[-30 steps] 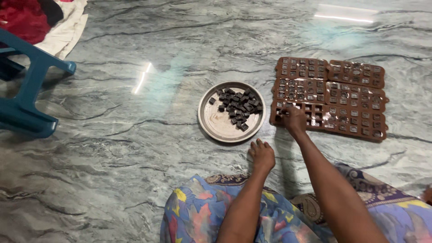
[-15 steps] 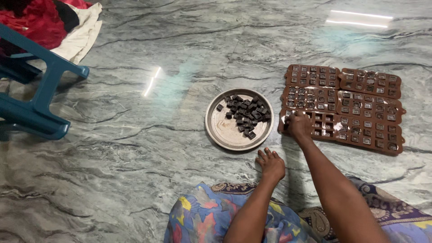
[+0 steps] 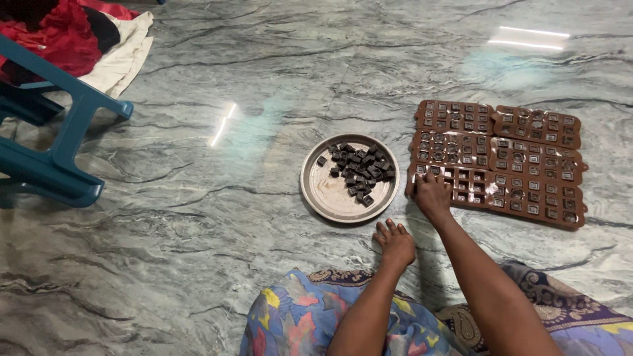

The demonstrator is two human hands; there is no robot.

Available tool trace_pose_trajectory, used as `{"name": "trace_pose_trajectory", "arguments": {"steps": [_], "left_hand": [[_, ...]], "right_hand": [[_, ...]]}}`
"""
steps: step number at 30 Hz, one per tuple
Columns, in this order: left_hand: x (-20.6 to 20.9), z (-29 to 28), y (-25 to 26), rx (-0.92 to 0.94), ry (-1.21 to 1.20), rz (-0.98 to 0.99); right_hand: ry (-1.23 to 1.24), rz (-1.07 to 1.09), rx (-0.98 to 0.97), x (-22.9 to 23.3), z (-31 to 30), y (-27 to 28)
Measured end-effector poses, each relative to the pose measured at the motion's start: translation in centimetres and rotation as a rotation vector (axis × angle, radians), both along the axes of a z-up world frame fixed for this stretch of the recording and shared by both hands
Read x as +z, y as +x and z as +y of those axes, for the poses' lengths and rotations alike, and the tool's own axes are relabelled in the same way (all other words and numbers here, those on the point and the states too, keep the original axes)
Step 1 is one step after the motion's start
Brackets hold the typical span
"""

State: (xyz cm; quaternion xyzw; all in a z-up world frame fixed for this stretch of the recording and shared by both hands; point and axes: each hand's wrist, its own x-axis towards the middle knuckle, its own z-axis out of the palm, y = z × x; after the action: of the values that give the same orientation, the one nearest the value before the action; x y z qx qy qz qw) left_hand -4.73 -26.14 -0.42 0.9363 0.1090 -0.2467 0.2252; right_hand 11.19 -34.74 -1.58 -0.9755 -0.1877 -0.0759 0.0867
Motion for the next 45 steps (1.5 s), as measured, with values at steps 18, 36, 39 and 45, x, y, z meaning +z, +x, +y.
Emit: {"name": "trace_pose_trajectory", "arguments": {"steps": [18, 36, 39, 45], "left_hand": [[-0.2, 0.2, 0.1, -0.004, -0.025, 0.024], [-1.6, 2.0, -2.1, -0.044, -0.01, -0.173], [-1.2, 2.0, -2.5, -0.048, -0.036, -0.123], [0.2, 1.9, -4.3, -0.058, -0.042, -0.081]], "right_hand": [[-0.112, 0.225, -0.02, 2.3, 0.4, -0.9], [-0.277, -0.075, 0.165, 1.8, -3.8, -13.5], [-0.332, 0.082, 0.141, 2.6, -4.3, -14.2], [-0.103, 0.101, 0.087, 3.2, -4.1, -16.5]]}}
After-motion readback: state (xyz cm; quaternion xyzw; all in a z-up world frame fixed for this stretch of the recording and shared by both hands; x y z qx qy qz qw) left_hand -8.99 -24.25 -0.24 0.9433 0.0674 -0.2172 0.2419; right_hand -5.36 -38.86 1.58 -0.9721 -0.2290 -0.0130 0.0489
